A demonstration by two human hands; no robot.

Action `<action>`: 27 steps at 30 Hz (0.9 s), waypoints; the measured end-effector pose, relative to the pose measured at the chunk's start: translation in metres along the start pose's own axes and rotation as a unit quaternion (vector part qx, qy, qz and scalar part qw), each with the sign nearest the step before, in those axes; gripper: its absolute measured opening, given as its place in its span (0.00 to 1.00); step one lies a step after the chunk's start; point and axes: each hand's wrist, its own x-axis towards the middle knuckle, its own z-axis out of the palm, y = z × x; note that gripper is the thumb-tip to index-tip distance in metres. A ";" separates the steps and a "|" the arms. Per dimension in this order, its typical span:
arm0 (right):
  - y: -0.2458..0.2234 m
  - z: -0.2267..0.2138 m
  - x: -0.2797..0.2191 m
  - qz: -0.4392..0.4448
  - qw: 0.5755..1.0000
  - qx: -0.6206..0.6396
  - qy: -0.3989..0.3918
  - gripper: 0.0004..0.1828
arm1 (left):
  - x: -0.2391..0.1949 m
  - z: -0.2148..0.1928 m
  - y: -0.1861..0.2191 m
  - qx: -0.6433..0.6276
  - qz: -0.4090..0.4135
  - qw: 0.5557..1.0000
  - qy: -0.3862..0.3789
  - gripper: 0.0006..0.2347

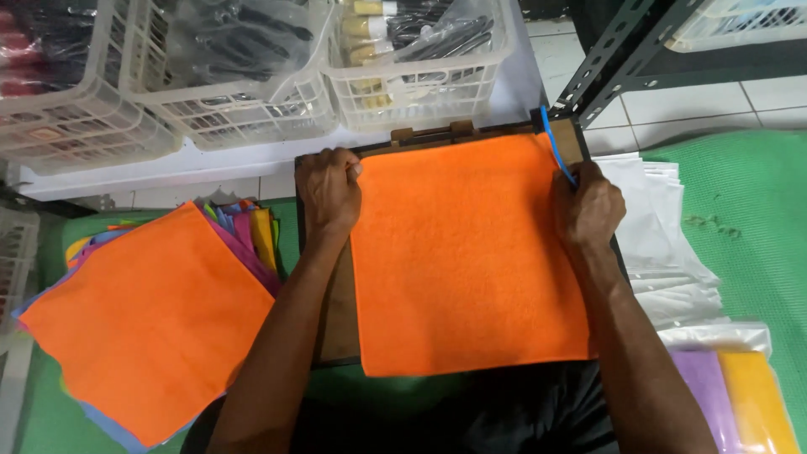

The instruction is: Cleaning and folding microfiber cloths using a small scraping tool on a wooden board.

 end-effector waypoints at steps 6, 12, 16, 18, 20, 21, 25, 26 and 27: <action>-0.066 -0.076 -0.056 -0.174 0.982 0.049 0.052 0.15 | 0.006 -0.062 0.050 0.024 0.063 0.995 -0.075 0.22; -0.118 -0.056 -0.194 -0.205 0.970 0.104 -0.079 0.19 | -0.074 -0.082 0.070 -0.056 0.088 0.970 -0.219 0.26; -0.068 -0.042 -0.192 -0.220 0.966 -0.009 -0.137 0.22 | -0.084 -0.083 0.069 0.014 0.059 0.956 -0.288 0.27; -0.013 -0.036 -0.156 -0.089 0.992 -0.019 -0.085 0.19 | -0.078 -0.093 0.073 0.001 0.034 0.950 -0.311 0.26; -0.020 -0.097 -0.139 -0.084 0.995 -0.039 -0.028 0.20 | -0.072 -0.095 0.071 0.006 0.043 0.953 -0.299 0.26; -0.015 -0.130 -0.139 -0.070 0.995 -0.069 0.011 0.20 | -0.078 -0.096 0.075 0.005 0.049 0.951 -0.306 0.26; -0.061 -0.118 -0.173 -0.063 0.997 -0.035 -0.018 0.19 | -0.078 -0.098 0.079 -0.001 0.049 0.954 -0.295 0.26; -0.077 -0.113 -0.180 -0.070 0.996 -0.010 -0.051 0.19 | -0.077 -0.094 0.077 -0.001 0.051 0.957 -0.285 0.26; -0.091 -0.108 -0.191 -0.074 0.993 0.013 -0.088 0.19 | -0.082 -0.091 0.074 -0.001 0.052 0.959 -0.280 0.26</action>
